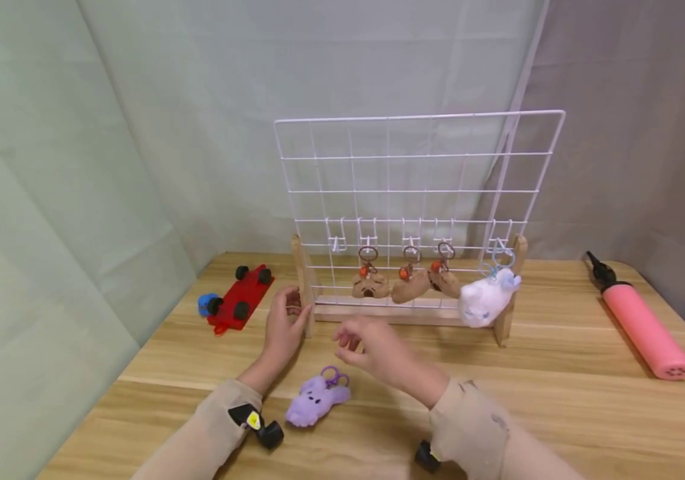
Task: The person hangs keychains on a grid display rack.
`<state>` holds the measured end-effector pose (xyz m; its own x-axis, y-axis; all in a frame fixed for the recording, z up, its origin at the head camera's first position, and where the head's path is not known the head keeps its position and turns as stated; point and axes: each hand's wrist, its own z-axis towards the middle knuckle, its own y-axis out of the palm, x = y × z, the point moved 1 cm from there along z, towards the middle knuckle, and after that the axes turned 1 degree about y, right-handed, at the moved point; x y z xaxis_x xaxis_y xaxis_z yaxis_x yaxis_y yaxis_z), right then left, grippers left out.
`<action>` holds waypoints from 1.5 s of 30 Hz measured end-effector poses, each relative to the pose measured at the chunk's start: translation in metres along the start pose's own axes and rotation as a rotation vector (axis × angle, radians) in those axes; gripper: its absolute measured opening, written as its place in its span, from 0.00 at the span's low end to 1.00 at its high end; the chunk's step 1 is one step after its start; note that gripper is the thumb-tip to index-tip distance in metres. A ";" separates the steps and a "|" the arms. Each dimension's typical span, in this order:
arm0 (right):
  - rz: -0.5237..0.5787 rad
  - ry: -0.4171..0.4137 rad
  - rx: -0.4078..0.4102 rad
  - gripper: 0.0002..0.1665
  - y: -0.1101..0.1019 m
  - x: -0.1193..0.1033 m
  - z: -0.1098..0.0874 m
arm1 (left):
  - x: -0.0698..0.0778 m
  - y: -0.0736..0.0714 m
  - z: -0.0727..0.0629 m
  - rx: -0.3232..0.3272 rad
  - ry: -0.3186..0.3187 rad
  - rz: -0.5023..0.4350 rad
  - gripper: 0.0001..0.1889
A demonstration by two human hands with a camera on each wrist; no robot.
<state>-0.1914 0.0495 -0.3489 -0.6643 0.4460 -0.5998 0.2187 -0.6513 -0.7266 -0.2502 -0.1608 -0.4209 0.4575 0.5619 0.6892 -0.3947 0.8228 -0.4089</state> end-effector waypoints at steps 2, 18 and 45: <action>0.000 0.012 -0.022 0.07 0.006 0.003 0.000 | 0.000 0.000 0.000 0.001 -0.001 -0.001 0.20; -0.047 0.048 -0.126 0.11 0.035 0.018 0.003 | 0.000 0.000 -0.001 -0.005 -0.014 -0.004 0.19; -0.212 0.041 -0.184 0.09 0.058 0.024 0.011 | 0.000 0.001 0.000 0.000 -0.004 -0.004 0.20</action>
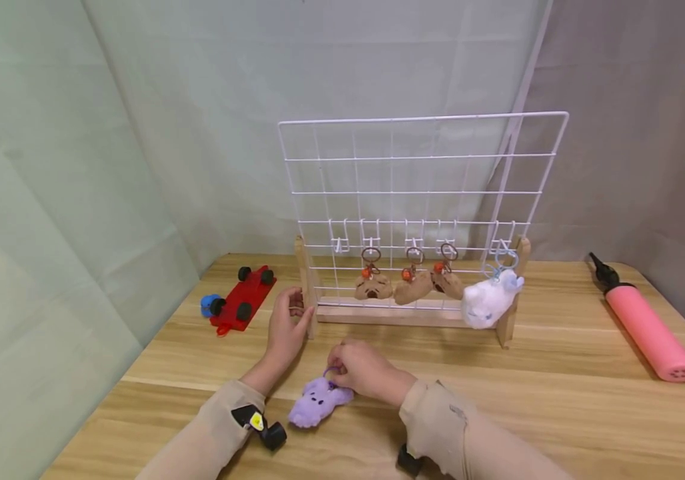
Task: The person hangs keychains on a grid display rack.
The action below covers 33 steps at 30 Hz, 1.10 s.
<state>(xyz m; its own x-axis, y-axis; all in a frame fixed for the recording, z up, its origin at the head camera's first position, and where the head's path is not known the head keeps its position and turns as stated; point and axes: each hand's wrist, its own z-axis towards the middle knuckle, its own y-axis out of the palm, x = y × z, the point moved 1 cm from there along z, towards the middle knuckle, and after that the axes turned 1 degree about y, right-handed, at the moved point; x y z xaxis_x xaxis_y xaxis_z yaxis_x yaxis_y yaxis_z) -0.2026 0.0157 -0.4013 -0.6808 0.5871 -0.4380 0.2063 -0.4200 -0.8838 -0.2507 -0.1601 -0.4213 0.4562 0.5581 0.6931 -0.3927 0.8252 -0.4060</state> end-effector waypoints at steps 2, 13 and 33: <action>-0.006 0.004 -0.007 0.09 0.000 0.000 0.002 | 0.000 0.000 0.000 0.000 0.004 -0.002 0.20; 0.026 0.017 -0.063 0.08 -0.004 0.000 0.009 | -0.003 0.000 0.001 0.001 0.007 0.000 0.19; 0.089 0.061 -0.098 0.11 -0.006 0.002 0.010 | -0.004 0.000 0.000 0.003 0.031 0.007 0.20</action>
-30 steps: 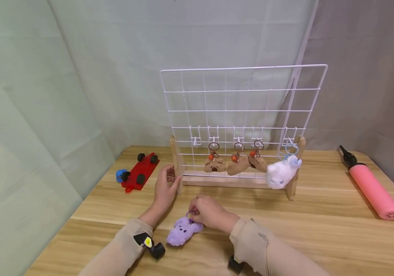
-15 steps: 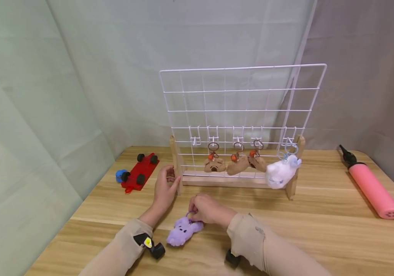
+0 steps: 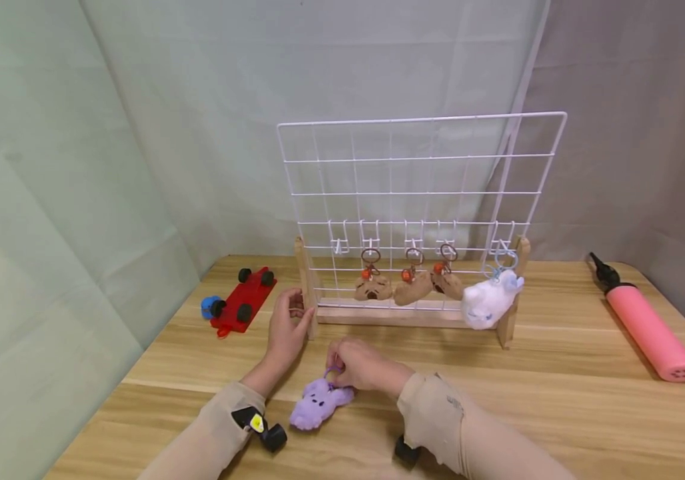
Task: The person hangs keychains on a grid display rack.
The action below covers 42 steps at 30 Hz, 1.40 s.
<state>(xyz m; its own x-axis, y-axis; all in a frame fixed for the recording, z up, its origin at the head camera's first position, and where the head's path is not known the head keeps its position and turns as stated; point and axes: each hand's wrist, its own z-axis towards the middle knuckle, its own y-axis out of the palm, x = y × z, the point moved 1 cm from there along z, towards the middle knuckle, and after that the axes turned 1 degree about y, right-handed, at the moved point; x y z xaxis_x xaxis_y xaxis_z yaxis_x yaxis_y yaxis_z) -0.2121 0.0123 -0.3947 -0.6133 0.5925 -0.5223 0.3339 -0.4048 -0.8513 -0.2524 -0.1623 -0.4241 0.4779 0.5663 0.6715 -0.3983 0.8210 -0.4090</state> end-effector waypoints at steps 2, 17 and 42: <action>0.027 -0.019 0.011 0.10 0.000 0.001 -0.001 | 0.000 0.000 0.000 0.000 -0.003 0.001 0.20; 0.255 -0.009 0.022 0.04 -0.008 -0.001 -0.013 | 0.003 0.001 -0.002 0.000 -0.023 -0.022 0.20; 0.184 -0.086 0.074 0.03 -0.068 -0.027 -0.034 | 0.003 -0.001 0.001 0.002 -0.018 -0.011 0.20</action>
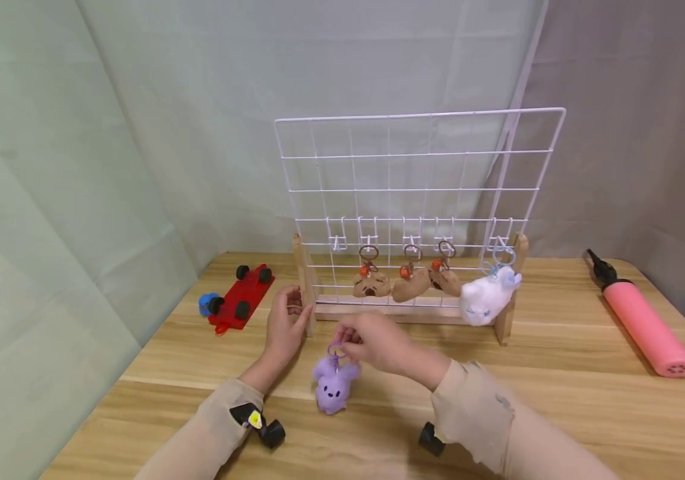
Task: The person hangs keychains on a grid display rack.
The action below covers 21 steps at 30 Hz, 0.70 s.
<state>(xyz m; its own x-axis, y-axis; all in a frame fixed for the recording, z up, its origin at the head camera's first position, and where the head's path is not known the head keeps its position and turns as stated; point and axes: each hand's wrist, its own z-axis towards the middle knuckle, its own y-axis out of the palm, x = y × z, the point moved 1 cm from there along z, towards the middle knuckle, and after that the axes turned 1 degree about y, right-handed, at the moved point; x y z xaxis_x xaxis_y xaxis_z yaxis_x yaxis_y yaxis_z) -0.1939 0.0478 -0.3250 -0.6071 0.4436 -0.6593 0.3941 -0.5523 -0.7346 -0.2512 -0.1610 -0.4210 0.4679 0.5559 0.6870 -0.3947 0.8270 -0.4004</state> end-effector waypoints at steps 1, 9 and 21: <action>-0.003 0.003 0.003 0.03 -0.003 -0.001 0.000 | 0.000 0.000 0.000 -0.001 0.000 -0.001 0.20; -0.068 -0.040 0.091 0.03 -0.026 -0.014 0.005 | -0.001 0.000 0.000 -0.002 0.002 0.003 0.20; -0.125 -0.001 0.166 0.03 -0.055 -0.030 0.023 | -0.001 0.000 0.000 -0.009 -0.022 -0.004 0.20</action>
<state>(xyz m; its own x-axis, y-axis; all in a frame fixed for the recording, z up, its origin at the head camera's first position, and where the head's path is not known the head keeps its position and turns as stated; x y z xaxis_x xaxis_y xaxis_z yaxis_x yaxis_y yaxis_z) -0.2129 0.0490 -0.2606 -0.6452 0.5151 -0.5643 0.1965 -0.6019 -0.7740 -0.2516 -0.1615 -0.4222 0.4522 0.5505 0.7018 -0.3854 0.8302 -0.4028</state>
